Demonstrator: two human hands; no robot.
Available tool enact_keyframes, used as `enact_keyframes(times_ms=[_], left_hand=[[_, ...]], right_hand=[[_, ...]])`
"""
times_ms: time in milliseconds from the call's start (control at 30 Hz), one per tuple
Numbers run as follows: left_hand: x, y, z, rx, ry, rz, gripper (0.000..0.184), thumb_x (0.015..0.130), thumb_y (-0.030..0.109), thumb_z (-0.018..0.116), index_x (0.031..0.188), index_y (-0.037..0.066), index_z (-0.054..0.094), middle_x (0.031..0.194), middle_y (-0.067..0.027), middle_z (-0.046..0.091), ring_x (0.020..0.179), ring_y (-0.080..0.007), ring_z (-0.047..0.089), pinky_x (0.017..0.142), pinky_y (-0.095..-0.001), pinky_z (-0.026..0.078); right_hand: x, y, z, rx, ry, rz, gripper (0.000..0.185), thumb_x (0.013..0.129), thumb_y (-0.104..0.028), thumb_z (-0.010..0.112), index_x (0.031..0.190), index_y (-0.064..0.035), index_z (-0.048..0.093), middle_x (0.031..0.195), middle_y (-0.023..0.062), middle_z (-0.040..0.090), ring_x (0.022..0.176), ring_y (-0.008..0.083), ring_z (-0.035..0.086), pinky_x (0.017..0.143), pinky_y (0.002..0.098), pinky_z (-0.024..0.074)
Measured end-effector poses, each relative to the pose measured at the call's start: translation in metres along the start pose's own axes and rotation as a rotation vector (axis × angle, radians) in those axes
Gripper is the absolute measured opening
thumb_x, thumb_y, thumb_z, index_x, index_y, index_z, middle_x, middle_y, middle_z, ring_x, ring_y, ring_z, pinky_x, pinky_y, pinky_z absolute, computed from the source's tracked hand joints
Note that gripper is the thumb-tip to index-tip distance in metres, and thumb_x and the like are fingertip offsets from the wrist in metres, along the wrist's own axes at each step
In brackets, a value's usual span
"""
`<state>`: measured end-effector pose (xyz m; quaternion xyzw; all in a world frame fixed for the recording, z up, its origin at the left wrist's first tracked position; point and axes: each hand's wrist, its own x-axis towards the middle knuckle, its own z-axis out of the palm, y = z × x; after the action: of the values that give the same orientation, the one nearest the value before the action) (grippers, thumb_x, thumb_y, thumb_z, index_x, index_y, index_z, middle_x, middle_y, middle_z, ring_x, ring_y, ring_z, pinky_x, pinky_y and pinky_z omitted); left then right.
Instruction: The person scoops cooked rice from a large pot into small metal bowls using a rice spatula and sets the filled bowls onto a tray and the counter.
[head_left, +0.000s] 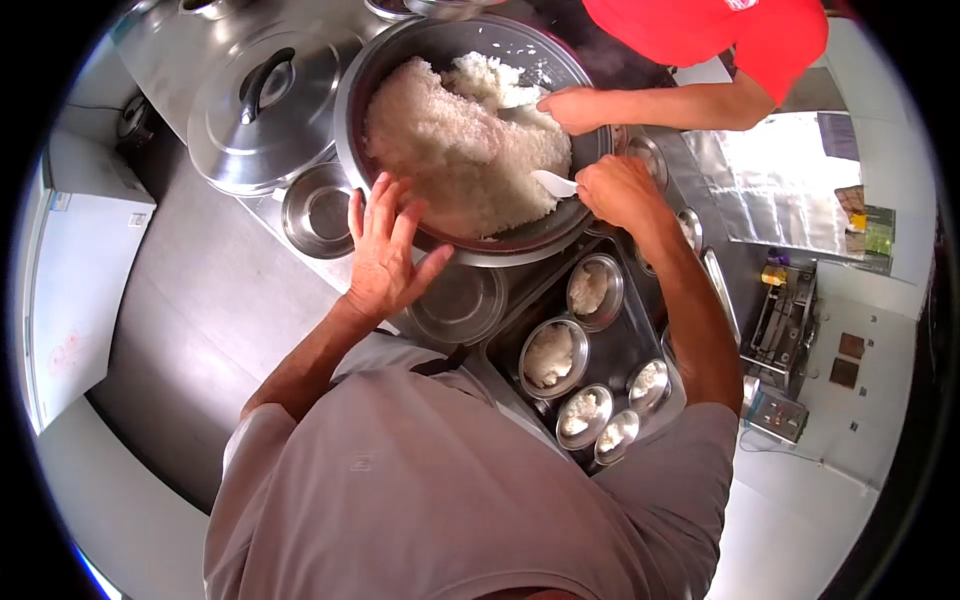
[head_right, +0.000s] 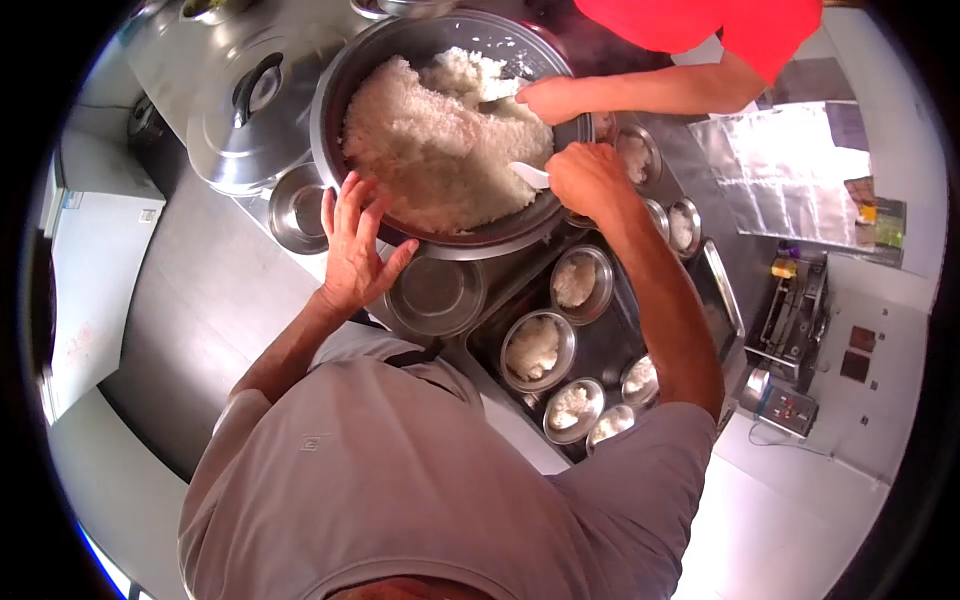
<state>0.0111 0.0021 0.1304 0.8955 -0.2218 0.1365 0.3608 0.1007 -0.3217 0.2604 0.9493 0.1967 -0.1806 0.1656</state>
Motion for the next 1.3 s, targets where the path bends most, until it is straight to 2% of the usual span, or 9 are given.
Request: enact_keyframes(times_ms=[133, 467, 567, 767, 800, 867, 1000, 1200, 1300], left_hand=[[0.004, 0.003, 0.004, 0.029, -0.044, -0.027, 0.077, 0.08, 0.048, 0.079, 0.136, 0.005, 0.048, 0.15, -0.0219, 0.04, 0.149, -0.0438, 0.027, 0.117, -0.0672, 0.014], [0.007, 0.008, 0.011, 0.057, -0.026, -0.058, 0.086, 0.073, 0.052, 0.084, 0.137, 0.007, 0.049, 0.151, -0.0185, 0.04, 0.147, -0.0423, 0.029, 0.117, -0.0685, 0.015], [0.006, 0.008, 0.011, 0.078, -0.021, -0.046, 0.09, 0.074, 0.056, 0.083, 0.14, 0.007, 0.047, 0.151, -0.0186, 0.04, 0.148, -0.0423, 0.029, 0.119, -0.0661, 0.014], [0.006, 0.01, 0.009, 0.104, -0.027, -0.046, 0.092, 0.074, 0.057, 0.083, 0.14, 0.005, 0.046, 0.151, -0.0193, 0.04, 0.147, -0.0425, 0.03, 0.12, -0.0642, 0.013], [0.004, 0.01, 0.009, 0.101, -0.029, -0.051, 0.092, 0.074, 0.057, 0.083, 0.139, 0.005, 0.046, 0.151, -0.0195, 0.04, 0.147, -0.0426, 0.03, 0.12, -0.0644, 0.013], [0.004, 0.01, 0.009, 0.089, -0.007, -0.049, 0.09, 0.073, 0.055, 0.084, 0.138, 0.005, 0.048, 0.151, -0.0189, 0.041, 0.147, -0.0421, 0.031, 0.119, -0.0656, 0.016], [0.004, 0.012, 0.009, 0.064, 0.018, -0.051, 0.086, 0.072, 0.052, 0.085, 0.135, 0.004, 0.05, 0.149, -0.0192, 0.042, 0.145, -0.0424, 0.033, 0.118, -0.0672, 0.019], [-0.003, 0.008, -0.007, -0.071, 0.119, -0.007, 0.081, 0.074, 0.048, 0.086, 0.131, 0.0, 0.053, 0.147, -0.0225, 0.043, 0.143, -0.0444, 0.034, 0.117, -0.0613, 0.027], [-0.041, 0.003, -0.013, -0.095, 0.072, -0.146, 0.065, 0.079, 0.037, 0.084, 0.126, 0.001, 0.056, 0.141, -0.0236, 0.046, 0.13, -0.0422, 0.046, 0.106, -0.0545, 0.04]], right_hand=[[0.018, 0.024, 0.0, 0.114, -0.055, -0.145, 0.02, 0.087, -0.024, 0.067, 0.08, -0.0072, 0.076, 0.078, 0.0174, 0.071, 0.08, 0.0379, 0.07, 0.073, 0.0489, 0.0542], [0.072, 0.04, 0.049, 0.296, -0.157, -0.35, 0.026, 0.089, -0.028, 0.066, 0.079, -0.0043, 0.073, 0.077, 0.0195, 0.068, 0.079, 0.0416, 0.067, 0.072, 0.0516, 0.0507], [0.076, 0.043, 0.065, 0.499, -0.094, -0.431, 0.027, 0.09, -0.023, 0.066, 0.076, -0.0007, 0.067, 0.068, 0.0225, 0.06, 0.064, 0.0423, 0.059, 0.063, 0.0497, 0.0452], [0.068, 0.029, 0.065, 0.665, -0.21, -0.338, 0.034, 0.091, -0.025, 0.07, 0.075, 0.0035, 0.062, 0.061, 0.0202, 0.047, 0.055, 0.0249, 0.04, 0.057, 0.0439, 0.0411], [0.067, 0.03, 0.067, 0.661, -0.207, -0.338, 0.034, 0.091, -0.025, 0.07, 0.075, 0.0035, 0.062, 0.061, 0.0202, 0.047, 0.055, 0.0249, 0.04, 0.057, 0.0439, 0.0411], [0.065, 0.03, 0.076, 0.523, -0.222, -0.353, 0.029, 0.09, -0.03, 0.068, 0.087, -0.0019, 0.074, 0.075, 0.0213, 0.067, 0.069, 0.0361, 0.066, 0.069, 0.0459, 0.0499], [0.053, -0.008, 0.084, 0.861, -0.165, -0.346, 0.03, 0.09, -0.032, 0.068, 0.089, -0.0025, 0.074, 0.075, 0.0212, 0.067, 0.069, 0.0374, 0.065, 0.069, 0.0461, 0.0502], [0.07, -0.042, 0.082, 0.77, -0.099, -0.325, 0.028, 0.09, -0.031, 0.065, 0.094, -0.0052, 0.075, 0.079, 0.0207, 0.069, 0.07, 0.0347, 0.068, 0.068, 0.0442, 0.0509], [0.065, -0.039, 0.091, 0.821, -0.113, -0.267, 0.03, 0.09, -0.033, 0.066, 0.093, -0.0049, 0.076, 0.078, 0.0207, 0.069, 0.069, 0.0342, 0.067, 0.068, 0.0439, 0.0511]])
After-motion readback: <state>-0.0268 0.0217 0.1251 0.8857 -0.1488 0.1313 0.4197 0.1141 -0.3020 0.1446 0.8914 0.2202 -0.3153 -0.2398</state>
